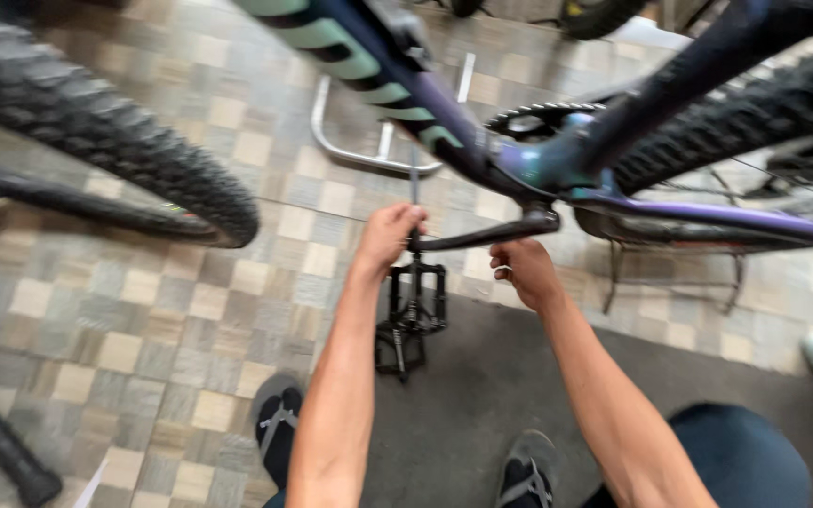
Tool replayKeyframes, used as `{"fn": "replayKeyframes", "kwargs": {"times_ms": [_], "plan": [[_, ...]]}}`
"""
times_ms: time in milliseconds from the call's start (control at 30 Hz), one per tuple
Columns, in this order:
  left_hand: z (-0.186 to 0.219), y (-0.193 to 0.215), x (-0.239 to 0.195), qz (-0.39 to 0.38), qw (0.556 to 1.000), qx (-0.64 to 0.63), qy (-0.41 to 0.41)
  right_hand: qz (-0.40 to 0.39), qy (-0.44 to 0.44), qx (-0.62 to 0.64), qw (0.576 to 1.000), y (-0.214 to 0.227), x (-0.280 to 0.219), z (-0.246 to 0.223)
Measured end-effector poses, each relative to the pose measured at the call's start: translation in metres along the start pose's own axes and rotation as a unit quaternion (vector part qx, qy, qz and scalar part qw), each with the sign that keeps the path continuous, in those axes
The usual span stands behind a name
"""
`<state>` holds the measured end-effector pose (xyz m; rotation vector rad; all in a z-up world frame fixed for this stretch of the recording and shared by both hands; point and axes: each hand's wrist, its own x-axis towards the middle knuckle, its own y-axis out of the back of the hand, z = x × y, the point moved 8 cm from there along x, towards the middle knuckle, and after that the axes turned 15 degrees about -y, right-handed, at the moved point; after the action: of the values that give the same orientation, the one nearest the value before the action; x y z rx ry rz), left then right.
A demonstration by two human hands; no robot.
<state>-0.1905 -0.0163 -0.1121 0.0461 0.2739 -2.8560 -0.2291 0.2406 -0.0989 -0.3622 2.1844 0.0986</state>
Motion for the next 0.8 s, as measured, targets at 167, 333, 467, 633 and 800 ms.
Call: {"fn": "replayKeyframes", "kwargs": {"times_ms": [167, 333, 467, 633, 800], "plan": [[0.014, 0.000, 0.003, -0.007, 1.000, -0.004, 0.003, -0.172, 0.018, -0.042, 0.984, -0.089, 0.033, -0.050], [0.050, 0.009, 0.002, 0.004, 0.990, 0.139, -0.012, -0.300, 0.039, -0.017, 0.953, -0.135, 0.058, -0.076], [0.071, 0.013, 0.005, 0.024, 0.978, 0.204, -0.033, -0.315, 0.067, -0.036, 0.946, -0.145, 0.069, -0.083], [0.067, 0.014, 0.002, 0.001, 0.971, 0.239, 0.020, -0.285, 0.069, -0.078, 0.953, -0.147, 0.060, -0.088], [0.044, 0.006, -0.014, -0.081, 0.989, -0.022, 0.120, -0.329, 0.069, -0.058, 0.940, -0.155, 0.030, -0.095]]}}
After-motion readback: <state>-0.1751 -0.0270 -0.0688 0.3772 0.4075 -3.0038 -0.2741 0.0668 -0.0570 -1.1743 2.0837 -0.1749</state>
